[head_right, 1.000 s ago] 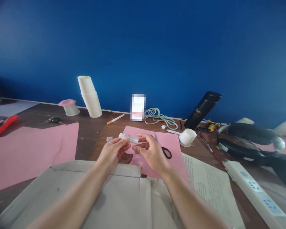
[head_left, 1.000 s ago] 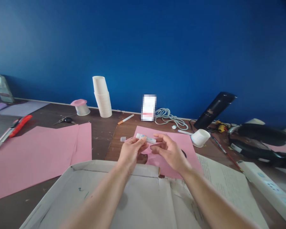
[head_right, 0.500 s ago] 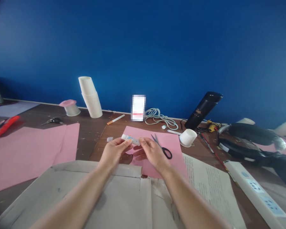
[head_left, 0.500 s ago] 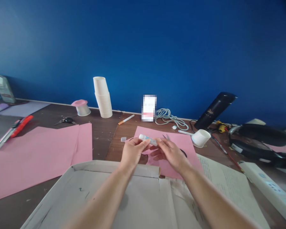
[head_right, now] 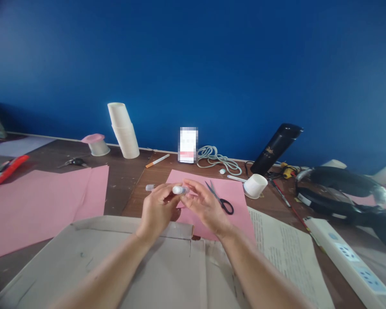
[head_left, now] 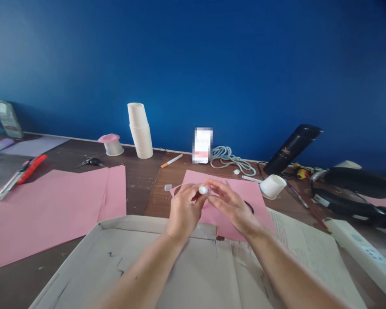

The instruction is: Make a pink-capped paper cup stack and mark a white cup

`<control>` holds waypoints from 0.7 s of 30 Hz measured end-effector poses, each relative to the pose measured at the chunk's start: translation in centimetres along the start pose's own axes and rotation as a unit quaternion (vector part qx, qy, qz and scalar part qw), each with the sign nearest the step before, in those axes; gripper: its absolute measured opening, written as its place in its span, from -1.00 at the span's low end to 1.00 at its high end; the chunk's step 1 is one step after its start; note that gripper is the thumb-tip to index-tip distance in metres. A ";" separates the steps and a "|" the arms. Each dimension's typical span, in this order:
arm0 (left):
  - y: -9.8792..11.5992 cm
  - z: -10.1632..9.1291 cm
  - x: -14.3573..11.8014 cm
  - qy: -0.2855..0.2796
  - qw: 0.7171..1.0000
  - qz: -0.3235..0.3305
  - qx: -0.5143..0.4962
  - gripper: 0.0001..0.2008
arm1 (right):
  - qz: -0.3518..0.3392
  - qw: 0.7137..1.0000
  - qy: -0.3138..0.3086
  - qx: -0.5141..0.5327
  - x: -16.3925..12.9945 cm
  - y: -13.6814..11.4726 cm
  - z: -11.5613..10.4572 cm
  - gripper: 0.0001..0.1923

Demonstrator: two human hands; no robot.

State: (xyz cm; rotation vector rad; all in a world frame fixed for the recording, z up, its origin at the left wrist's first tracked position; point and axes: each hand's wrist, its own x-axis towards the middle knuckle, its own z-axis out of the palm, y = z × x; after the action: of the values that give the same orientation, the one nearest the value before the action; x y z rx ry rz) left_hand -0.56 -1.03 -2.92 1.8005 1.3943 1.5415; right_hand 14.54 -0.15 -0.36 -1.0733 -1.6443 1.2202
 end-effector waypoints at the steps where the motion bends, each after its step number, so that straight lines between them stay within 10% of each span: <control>1: 0.0 0.0 0.0 -0.003 1.000 0.005 0.001 -0.81 | -0.005 1.000 -0.006 -0.005 -0.1 -0.1 0.0 -0.59; 14: 0.6 0.4 -0.7 -0.057 0.995 -0.028 0.074 -0.86 | -0.047 0.995 -0.024 -0.079 -0.5 0.0 0.8 -0.61; 21: 0.4 -1.3 0.5 -0.109 0.990 -0.074 0.055 -0.60 | 0.000 0.984 0.078 -0.162 0.4 0.4 0.3 -0.50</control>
State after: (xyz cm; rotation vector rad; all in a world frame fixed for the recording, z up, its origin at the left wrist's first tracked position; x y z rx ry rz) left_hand -1.61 -1.10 -1.93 1.8218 1.4912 1.1762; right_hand 14.21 0.22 -0.75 -1.3322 -1.7558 0.8588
